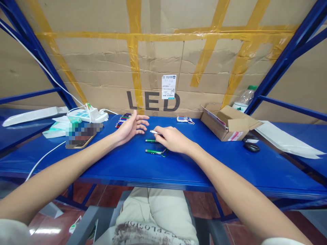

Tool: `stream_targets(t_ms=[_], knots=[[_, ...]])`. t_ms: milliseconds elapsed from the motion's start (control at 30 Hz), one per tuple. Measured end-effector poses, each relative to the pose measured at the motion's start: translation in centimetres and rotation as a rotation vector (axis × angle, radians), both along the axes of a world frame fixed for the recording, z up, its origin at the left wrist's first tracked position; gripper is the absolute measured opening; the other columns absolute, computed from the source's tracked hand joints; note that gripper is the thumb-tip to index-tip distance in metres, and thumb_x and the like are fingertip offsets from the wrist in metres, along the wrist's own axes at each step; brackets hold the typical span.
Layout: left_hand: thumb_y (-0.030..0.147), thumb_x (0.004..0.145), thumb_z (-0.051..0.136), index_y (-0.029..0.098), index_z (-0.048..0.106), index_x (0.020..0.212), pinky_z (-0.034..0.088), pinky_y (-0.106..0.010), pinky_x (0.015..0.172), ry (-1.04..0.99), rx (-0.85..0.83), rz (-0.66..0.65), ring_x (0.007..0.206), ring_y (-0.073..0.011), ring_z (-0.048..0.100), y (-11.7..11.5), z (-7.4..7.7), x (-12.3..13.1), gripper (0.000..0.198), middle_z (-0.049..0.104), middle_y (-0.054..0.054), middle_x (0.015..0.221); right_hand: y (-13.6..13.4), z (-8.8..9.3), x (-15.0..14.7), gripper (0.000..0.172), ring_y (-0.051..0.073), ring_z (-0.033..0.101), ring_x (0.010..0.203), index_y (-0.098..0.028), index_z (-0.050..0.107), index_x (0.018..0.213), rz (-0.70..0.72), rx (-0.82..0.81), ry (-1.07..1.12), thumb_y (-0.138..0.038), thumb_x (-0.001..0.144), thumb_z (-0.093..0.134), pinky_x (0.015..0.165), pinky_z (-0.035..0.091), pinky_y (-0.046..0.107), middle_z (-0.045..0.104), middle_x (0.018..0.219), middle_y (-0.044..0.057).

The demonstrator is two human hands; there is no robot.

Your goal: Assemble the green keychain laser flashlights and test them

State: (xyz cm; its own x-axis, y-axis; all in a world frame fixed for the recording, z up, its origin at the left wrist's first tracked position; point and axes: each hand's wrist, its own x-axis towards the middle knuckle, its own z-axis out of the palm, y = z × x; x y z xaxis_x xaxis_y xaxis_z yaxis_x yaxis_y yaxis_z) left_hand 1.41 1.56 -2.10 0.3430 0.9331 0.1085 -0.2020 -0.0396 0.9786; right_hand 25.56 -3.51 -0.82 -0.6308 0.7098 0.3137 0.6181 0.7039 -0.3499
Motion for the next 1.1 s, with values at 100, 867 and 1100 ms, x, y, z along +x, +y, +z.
stream_targets(t_ms=[100,867,1100], knots=[[0.079,0.104,0.050,0.017,0.077,0.117,0.055,-0.026,0.067,0.008,-0.004,0.005,0.080,-0.0177,0.070,-0.01,-0.02,0.03,0.069,0.076,-0.012,0.103,-0.02,0.01,0.00,0.024,0.021,0.066,0.080,-0.021,0.065,0.101,0.025,-0.035,-0.013,-0.033,0.113,0.047,0.074,0.040,0.031,0.075,0.092,0.006],[0.083,0.103,0.044,0.016,0.077,0.118,0.057,-0.026,0.068,0.005,-0.030,-0.044,0.079,-0.0178,0.071,0.09,0.16,-0.12,0.077,0.076,-0.013,0.103,-0.24,0.31,-0.07,0.028,0.022,0.069,0.086,-0.021,0.068,0.108,0.058,-0.018,0.009,-0.034,0.115,0.044,0.079,0.044,0.033,0.077,0.098,0.007],[0.083,0.103,0.046,0.015,0.077,0.118,0.056,-0.027,0.068,0.000,-0.034,-0.043,0.079,-0.0183,0.071,0.05,0.16,-0.09,0.076,0.077,-0.014,0.103,-0.12,0.07,0.10,0.028,0.023,0.069,0.087,-0.021,0.069,0.114,0.052,0.040,0.046,-0.035,0.115,0.044,0.081,0.046,0.034,0.078,0.102,0.008]])
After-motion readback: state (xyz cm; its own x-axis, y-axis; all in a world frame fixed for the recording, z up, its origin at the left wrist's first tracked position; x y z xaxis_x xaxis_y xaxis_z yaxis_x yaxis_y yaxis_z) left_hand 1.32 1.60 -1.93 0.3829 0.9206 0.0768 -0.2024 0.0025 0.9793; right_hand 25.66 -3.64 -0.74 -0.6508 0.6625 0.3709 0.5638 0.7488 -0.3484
